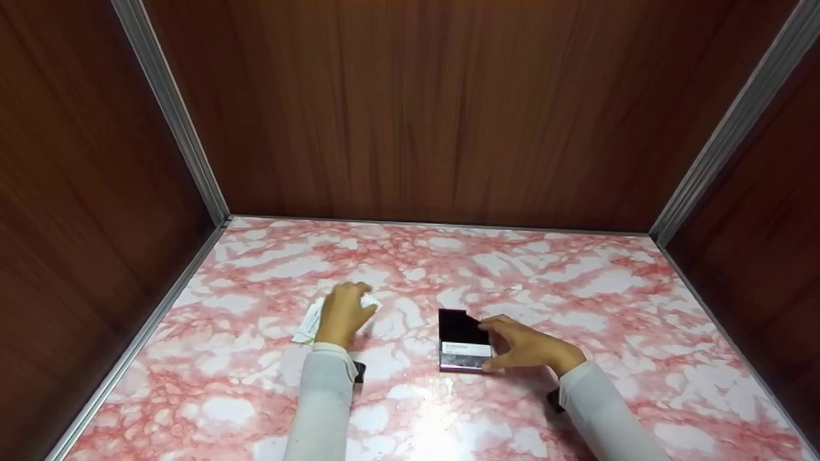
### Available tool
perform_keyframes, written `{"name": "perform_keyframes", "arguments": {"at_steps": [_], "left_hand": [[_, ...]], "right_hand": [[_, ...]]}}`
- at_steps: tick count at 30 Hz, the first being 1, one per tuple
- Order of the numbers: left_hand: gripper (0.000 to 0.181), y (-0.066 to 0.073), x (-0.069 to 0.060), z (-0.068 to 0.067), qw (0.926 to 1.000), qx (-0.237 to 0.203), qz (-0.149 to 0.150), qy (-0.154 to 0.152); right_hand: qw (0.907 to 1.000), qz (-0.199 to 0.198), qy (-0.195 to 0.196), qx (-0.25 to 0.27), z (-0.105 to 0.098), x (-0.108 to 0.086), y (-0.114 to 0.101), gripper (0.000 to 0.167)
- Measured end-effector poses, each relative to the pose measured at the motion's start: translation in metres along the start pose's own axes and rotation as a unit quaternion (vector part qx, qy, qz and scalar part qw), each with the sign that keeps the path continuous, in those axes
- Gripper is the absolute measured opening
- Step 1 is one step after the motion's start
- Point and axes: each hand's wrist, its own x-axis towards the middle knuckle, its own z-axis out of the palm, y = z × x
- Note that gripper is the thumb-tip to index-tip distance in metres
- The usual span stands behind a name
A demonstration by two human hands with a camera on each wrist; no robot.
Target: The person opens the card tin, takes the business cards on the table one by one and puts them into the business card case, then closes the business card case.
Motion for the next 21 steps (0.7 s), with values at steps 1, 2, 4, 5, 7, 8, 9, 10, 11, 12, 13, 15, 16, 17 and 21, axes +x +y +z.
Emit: {"name": "perform_keyframes", "arguments": {"at_steps": [1, 2, 4, 5, 7, 8, 9, 10, 11, 12, 13, 15, 16, 17, 21], "left_hand": [[0.035, -0.003, -0.002, -0.001, 0.9998, 0.009, -0.016, 0.007], [0.037, -0.006, -0.004, -0.001, 0.9993, 0.017, -0.031, 0.011], [0.042, -0.010, -0.006, -0.001, 0.9980, 0.028, -0.056, 0.012], [0.044, -0.012, -0.007, -0.001, 0.9972, 0.030, -0.067, 0.008], [0.047, -0.015, -0.009, 0.000, 0.9957, 0.033, -0.086, -0.004], [0.048, -0.016, -0.010, 0.000, 0.9952, 0.034, -0.092, -0.008], [0.049, -0.017, -0.011, 0.001, 0.9946, 0.034, -0.097, -0.011], [0.050, -0.018, -0.012, 0.001, 0.9941, 0.035, -0.101, -0.015], [0.051, -0.018, -0.013, 0.001, 0.9938, 0.034, -0.105, -0.018], [0.051, -0.018, -0.014, 0.001, 0.9934, 0.035, -0.107, -0.022], [0.051, -0.017, -0.014, 0.001, 0.9932, 0.036, -0.108, -0.025], [0.049, -0.017, -0.015, 0.002, 0.9928, 0.041, -0.109, -0.028], [0.049, -0.017, -0.014, 0.002, 0.9925, 0.042, -0.110, -0.031], [0.049, -0.017, -0.014, 0.002, 0.9922, 0.044, -0.112, -0.035], [0.047, -0.019, -0.013, 0.002, 0.9917, 0.043, -0.115, -0.038]], "right_hand": [[1.0000, 0.001, 0.000, 0.000, 0.000, 0.000, 0.000, 0.085], [1.0000, 0.002, 0.000, 0.001, 0.000, 0.000, 0.000, 0.085], [1.0000, 0.004, -0.001, 0.003, 0.000, 0.000, 0.001, 0.086], [1.0000, 0.006, -0.002, 0.004, 0.000, 0.000, 0.001, 0.086], [0.9999, 0.008, -0.004, 0.010, 0.001, 0.001, 0.001, 0.087], [0.9999, 0.008, -0.005, 0.012, 0.001, 0.001, 0.001, 0.087], [0.9999, 0.008, -0.006, 0.013, 0.001, 0.001, 0.002, 0.087], [0.9998, 0.008, -0.007, 0.015, 0.001, 0.001, 0.002, 0.087], [0.9998, 0.008, -0.007, 0.016, 0.001, 0.001, 0.002, 0.087], [0.9998, 0.006, -0.007, 0.015, 0.001, 0.001, 0.002, 0.087], [0.9998, 0.006, -0.008, 0.014, 0.001, 0.001, 0.002, 0.086], [0.9999, 0.005, -0.008, 0.012, 0.000, 0.000, 0.002, 0.085], [0.9999, 0.005, -0.008, 0.013, 0.000, 0.000, 0.001, 0.085], [0.9999, 0.005, -0.008, 0.012, 0.000, 0.000, 0.001, 0.085], [0.9998, 0.008, -0.007, 0.014, 0.000, 0.000, -0.001, 0.085]]}}
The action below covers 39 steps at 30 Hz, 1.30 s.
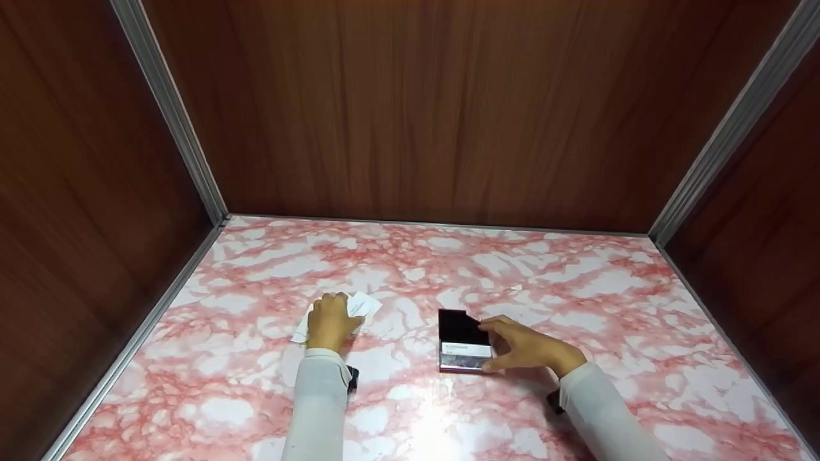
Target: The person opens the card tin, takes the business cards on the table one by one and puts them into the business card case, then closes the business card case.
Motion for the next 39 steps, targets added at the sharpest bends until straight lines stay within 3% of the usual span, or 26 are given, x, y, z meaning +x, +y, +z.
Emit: {"name": "perform_keyframes", "arguments": {"at_steps": [7, 15, 19, 28, 34, 39], "left_hand": [[0.045, -0.003, -0.001, 0.001, 0.9996, -0.001, 0.019, 0.023], [0.042, -0.006, 0.000, 0.002, 0.9983, -0.034, 0.033, 0.034], [0.043, -0.008, 0.000, 0.003, 0.9980, -0.049, 0.028, 0.029], [0.052, -0.009, 0.006, 0.004, 0.9953, -0.093, -0.017, 0.020], [0.045, -0.010, 0.006, 0.004, 0.9897, -0.140, -0.006, 0.029], [0.033, -0.011, 0.005, 0.003, 0.9875, -0.155, 0.005, 0.028]], "right_hand": [[1.0000, -0.002, -0.002, 0.006, 0.001, 0.000, 0.001, 0.086], [0.9999, -0.006, -0.003, 0.012, 0.001, 0.000, 0.001, 0.086], [0.9999, -0.004, -0.005, 0.008, 0.001, 0.001, 0.001, 0.086], [0.9999, 0.002, -0.009, 0.008, 0.001, 0.001, 0.000, 0.085], [0.9999, -0.008, -0.004, 0.005, 0.000, 0.001, 0.000, 0.085], [0.9999, -0.012, -0.003, 0.008, 0.000, 0.000, 0.000, 0.085]]}}
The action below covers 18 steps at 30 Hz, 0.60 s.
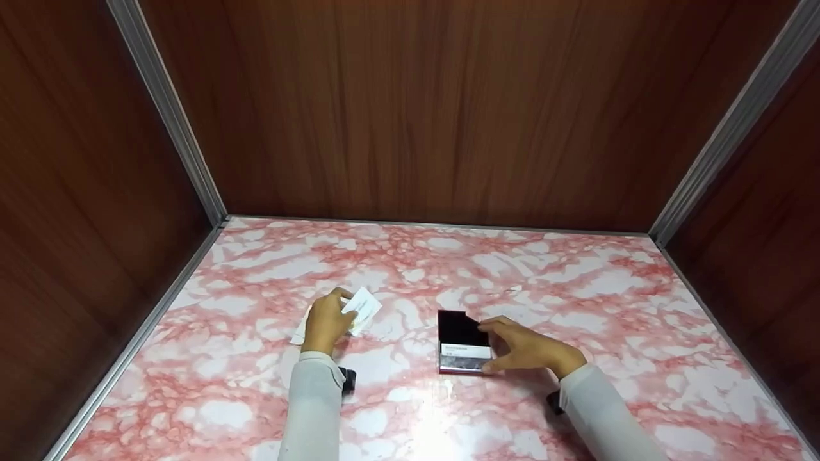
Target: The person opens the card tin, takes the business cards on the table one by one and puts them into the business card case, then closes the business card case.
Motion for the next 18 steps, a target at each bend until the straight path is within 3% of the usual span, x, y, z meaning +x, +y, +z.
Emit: {"name": "perform_keyframes", "arguments": {"at_steps": [8, 13, 18], "left_hand": [[0.031, 0.002, -0.002, -0.004, 0.9996, -0.004, -0.006, -0.028], [0.028, 0.004, -0.002, -0.008, 0.9971, -0.057, -0.010, -0.048], [0.027, 0.008, -0.001, -0.011, 0.9936, -0.099, 0.008, -0.053]], "right_hand": [[1.0000, 0.000, 0.002, -0.003, 0.000, 0.000, 0.000, 0.085], [1.0000, -0.002, 0.003, 0.002, 0.000, 0.000, 0.001, 0.085], [1.0000, 0.006, 0.003, 0.002, 0.001, 0.000, 0.002, 0.084]]}}
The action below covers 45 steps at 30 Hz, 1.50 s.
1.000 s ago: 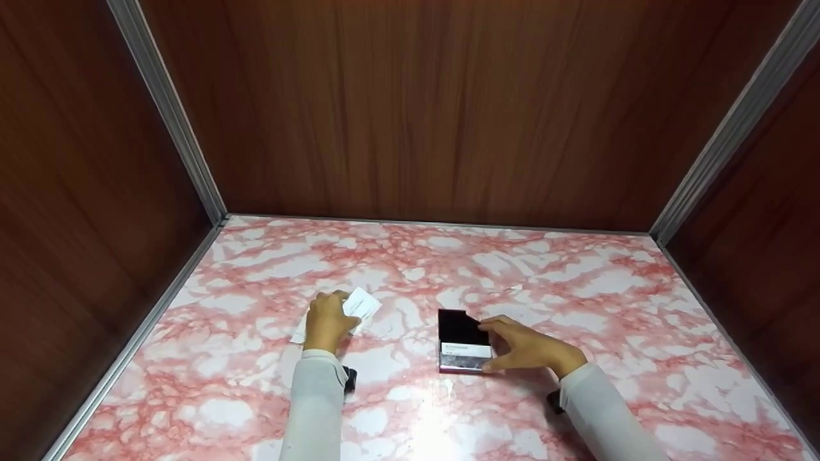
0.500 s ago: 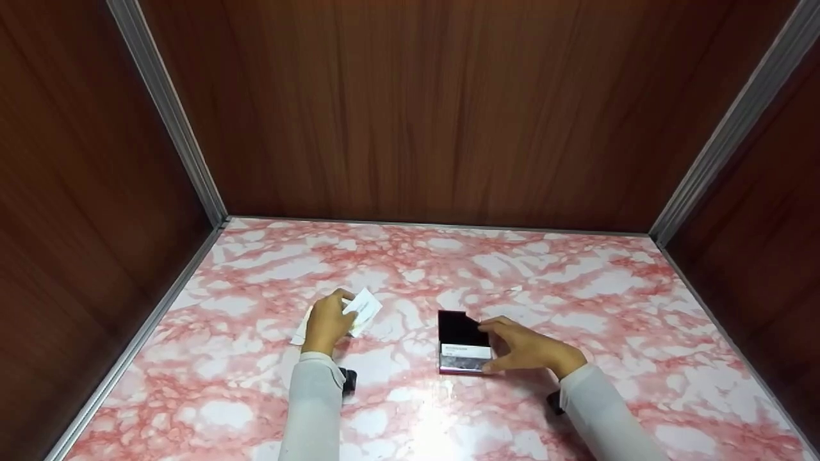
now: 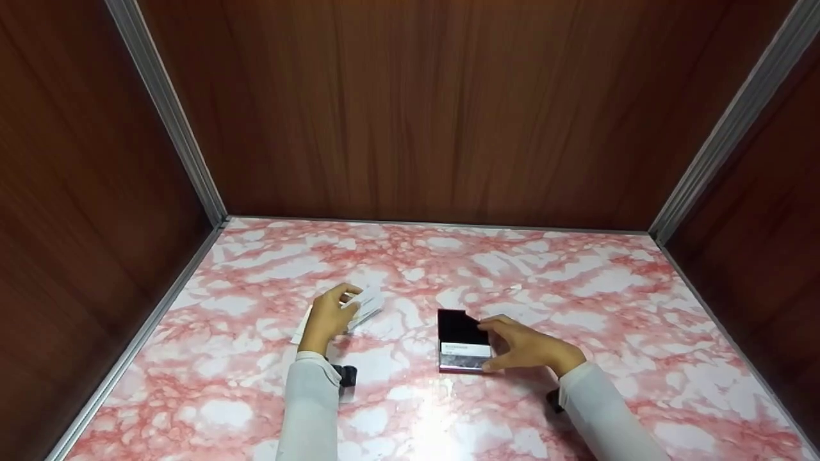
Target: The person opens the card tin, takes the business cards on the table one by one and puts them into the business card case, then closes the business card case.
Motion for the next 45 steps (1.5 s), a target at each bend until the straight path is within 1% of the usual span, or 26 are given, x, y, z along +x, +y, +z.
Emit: {"name": "perform_keyframes", "arguments": {"at_steps": [3, 6, 8, 11, 16, 20, 23, 26, 29, 35, 40, 45], "left_hand": [[0.027, 0.005, 0.000, 0.000, 0.9998, -0.012, 0.016, 0.001], [0.028, 0.013, -0.001, 0.001, 0.9992, -0.027, 0.029, -0.008], [0.030, 0.020, 0.000, 0.003, 0.9984, -0.032, 0.046, -0.013], [0.032, 0.030, 0.000, 0.007, 0.9957, -0.037, 0.083, -0.019], [0.028, 0.047, 0.002, 0.019, 0.9890, -0.051, 0.135, -0.032], [0.026, 0.057, 0.005, 0.029, 0.9849, -0.049, 0.160, -0.044], [0.026, 0.065, 0.008, 0.037, 0.9829, -0.042, 0.171, -0.052], [0.027, 0.072, 0.009, 0.046, 0.9781, -0.044, 0.195, -0.058], [0.028, 0.078, 0.010, 0.057, 0.9734, -0.045, 0.213, -0.072], [0.026, 0.086, 0.009, 0.080, 0.9648, -0.040, 0.230, -0.122], [0.023, 0.093, 0.007, 0.095, 0.9588, -0.036, 0.243, -0.142], [0.022, 0.096, 0.003, 0.107, 0.9576, -0.043, 0.230, -0.168]], "right_hand": [[1.0000, 0.003, -0.001, -0.002, 0.000, 0.001, 0.001, 0.085], [1.0000, 0.002, -0.001, -0.005, 0.000, 0.001, 0.000, 0.085], [1.0000, 0.001, -0.002, -0.006, 0.000, 0.001, 0.000, 0.086], [1.0000, -0.004, -0.003, -0.006, 0.000, 0.001, 0.000, 0.086], [1.0000, -0.004, -0.004, -0.005, -0.001, 0.001, -0.001, 0.085], [0.9999, -0.004, -0.003, -0.011, -0.001, 0.001, -0.002, 0.085], [0.9999, -0.003, -0.001, -0.015, -0.001, 0.001, -0.002, 0.086], [0.9999, -0.001, -0.002, -0.013, -0.001, 0.001, -0.002, 0.086], [1.0000, 0.001, -0.004, -0.009, -0.001, 0.001, -0.002, 0.086], [0.9996, 0.003, -0.003, -0.026, -0.002, 0.001, -0.002, 0.085], [0.9995, -0.001, 0.006, -0.030, -0.002, 0.001, -0.003, 0.080], [0.9998, -0.006, 0.007, -0.016, -0.002, 0.001, -0.003, 0.077]]}}
